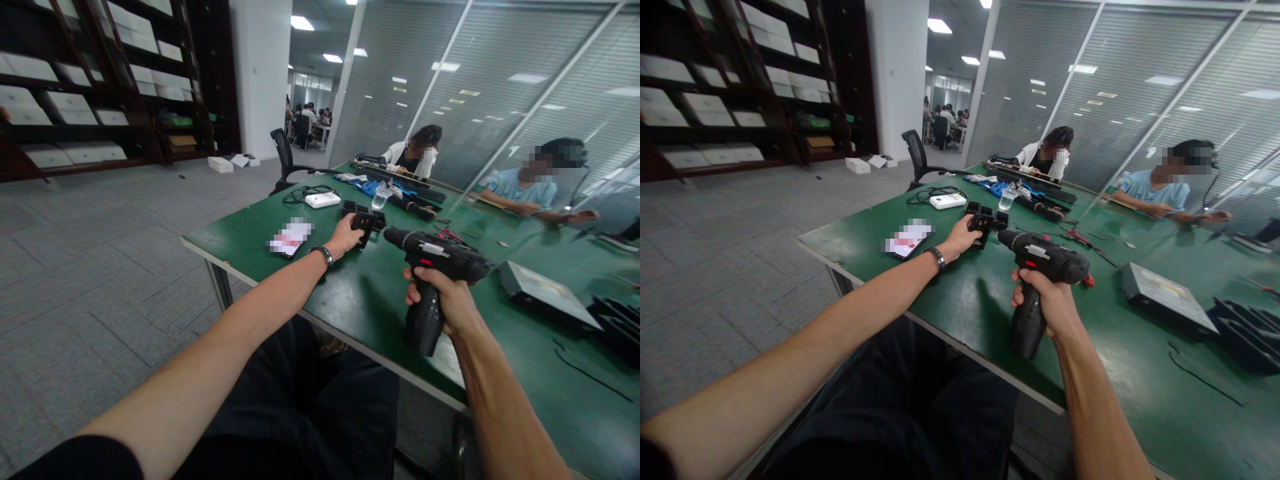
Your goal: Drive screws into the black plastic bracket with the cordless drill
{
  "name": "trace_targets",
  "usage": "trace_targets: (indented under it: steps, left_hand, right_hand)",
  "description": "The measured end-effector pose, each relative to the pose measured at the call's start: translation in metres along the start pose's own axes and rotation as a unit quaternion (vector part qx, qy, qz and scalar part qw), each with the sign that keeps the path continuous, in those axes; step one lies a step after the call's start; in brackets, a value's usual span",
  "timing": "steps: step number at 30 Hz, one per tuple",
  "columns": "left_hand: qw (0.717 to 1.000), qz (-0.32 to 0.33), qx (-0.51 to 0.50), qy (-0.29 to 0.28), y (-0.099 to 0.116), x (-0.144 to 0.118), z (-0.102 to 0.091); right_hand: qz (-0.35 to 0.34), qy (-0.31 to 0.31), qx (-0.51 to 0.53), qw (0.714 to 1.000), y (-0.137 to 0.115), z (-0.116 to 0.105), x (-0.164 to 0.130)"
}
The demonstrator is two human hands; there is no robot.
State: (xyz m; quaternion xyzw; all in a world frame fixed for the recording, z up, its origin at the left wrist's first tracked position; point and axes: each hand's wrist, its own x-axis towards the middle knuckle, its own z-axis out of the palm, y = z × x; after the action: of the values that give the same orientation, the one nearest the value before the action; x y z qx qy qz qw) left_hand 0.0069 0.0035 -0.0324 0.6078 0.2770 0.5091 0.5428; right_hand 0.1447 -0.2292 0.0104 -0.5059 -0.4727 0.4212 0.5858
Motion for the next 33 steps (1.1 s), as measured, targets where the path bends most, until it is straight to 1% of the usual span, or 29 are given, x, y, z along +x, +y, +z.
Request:
trace_targets:
  steps: [7, 13, 20, 24, 29, 33]
  left_hand:
    - [1.0, -0.007, -0.012, -0.003, -0.0014, -0.0003, 0.0007]
    - [1.0, 0.006, -0.01, -0.005, -0.0027, 0.0003, 0.0]
    - [1.0, -0.01, -0.012, -0.004, -0.0033, 0.001, 0.0002]
    - [1.0, -0.005, -0.013, -0.01, -0.0018, -0.0004, 0.0003]
    - [1.0, -0.017, -0.008, -0.003, 0.0025, -0.0026, 0.0003]
    - [1.0, -0.023, -0.014, -0.002, 0.0059, -0.0045, 0.0003]
  right_hand:
    - [0.001, -0.003, -0.003, 1.0, 0.0015, -0.0018, 0.001]
    - [-0.003, -0.012, 0.003, 1.0, 0.0017, -0.0012, 0.0009]
    - [0.002, -0.01, 0.005, 1.0, 0.0013, -0.0028, 0.0007]
    - [0.007, 0.0, 0.004, 1.0, 0.0016, -0.0017, 0.0002]
    - [0.013, 0.007, -0.001, 1.0, 0.0021, -0.0013, -0.0005]
    - [0.019, 0.001, -0.011, 1.0, 0.0014, -0.0007, -0.0013]
